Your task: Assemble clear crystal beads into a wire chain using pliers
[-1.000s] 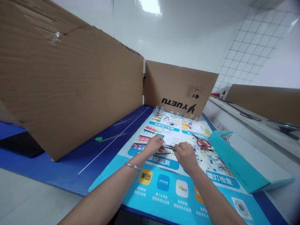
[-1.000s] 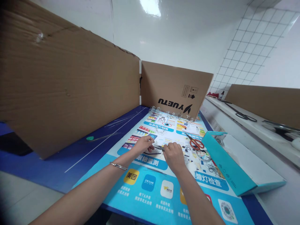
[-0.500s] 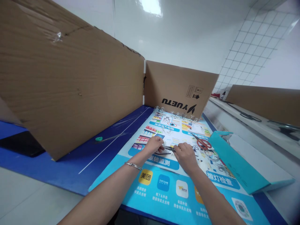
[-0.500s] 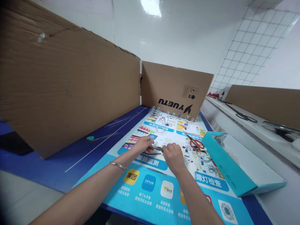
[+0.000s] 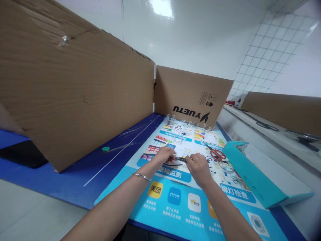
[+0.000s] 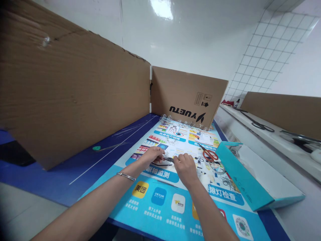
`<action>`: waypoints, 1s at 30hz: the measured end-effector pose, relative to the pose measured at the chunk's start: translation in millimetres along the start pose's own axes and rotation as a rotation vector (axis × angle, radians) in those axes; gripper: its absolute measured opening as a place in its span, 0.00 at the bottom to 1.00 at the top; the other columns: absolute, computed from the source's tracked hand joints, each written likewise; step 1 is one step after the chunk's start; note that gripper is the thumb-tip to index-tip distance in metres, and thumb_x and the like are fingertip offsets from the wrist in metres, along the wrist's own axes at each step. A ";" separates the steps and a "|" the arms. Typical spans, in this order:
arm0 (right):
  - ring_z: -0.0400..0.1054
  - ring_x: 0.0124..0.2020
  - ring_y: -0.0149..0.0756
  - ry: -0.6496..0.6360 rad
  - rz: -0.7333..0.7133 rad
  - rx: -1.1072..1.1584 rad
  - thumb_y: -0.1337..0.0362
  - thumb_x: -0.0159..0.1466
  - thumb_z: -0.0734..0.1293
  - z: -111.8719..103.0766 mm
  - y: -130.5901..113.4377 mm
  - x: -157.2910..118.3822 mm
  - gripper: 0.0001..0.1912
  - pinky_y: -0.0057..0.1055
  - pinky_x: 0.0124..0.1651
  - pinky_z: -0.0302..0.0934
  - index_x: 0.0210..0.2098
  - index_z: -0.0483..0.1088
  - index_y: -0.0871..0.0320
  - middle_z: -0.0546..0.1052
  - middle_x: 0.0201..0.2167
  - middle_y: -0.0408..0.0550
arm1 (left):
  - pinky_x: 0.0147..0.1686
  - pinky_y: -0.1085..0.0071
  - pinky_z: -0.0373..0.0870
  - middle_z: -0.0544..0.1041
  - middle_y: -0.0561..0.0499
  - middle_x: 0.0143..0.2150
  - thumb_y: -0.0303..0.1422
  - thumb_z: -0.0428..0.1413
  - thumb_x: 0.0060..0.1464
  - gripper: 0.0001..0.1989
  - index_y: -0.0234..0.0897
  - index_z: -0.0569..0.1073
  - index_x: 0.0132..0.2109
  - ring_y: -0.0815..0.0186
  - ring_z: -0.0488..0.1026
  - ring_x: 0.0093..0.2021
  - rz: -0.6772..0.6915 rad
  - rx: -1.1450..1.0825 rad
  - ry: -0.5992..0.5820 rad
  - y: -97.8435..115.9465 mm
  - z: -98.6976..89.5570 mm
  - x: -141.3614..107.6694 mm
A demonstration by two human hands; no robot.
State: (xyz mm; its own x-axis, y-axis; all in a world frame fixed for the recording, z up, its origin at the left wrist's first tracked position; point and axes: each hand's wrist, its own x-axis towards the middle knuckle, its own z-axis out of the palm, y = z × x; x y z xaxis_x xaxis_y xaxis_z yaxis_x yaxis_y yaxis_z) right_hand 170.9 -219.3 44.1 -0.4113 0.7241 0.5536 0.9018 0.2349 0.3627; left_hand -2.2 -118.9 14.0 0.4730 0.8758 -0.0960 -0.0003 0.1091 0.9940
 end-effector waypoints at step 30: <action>0.55 0.35 0.38 0.046 -0.019 -0.063 0.66 0.63 0.56 -2.0 3.6 -1.9 0.10 0.36 0.39 0.45 0.41 0.66 0.55 0.66 0.32 0.49 | 0.16 0.80 0.55 0.72 0.53 0.22 0.34 0.51 0.48 0.08 0.32 0.67 0.33 0.75 0.67 0.16 0.173 -0.033 -0.011 18.8 3.9 -13.1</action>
State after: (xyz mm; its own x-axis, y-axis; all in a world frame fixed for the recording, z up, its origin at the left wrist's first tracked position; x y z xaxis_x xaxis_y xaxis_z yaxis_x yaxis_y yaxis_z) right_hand 174.6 -221.1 45.8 -0.4353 0.6890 0.5795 0.8842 0.2060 0.4192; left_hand -5.0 -130.2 34.2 0.4732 0.8775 0.0776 -0.1115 -0.0277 0.9934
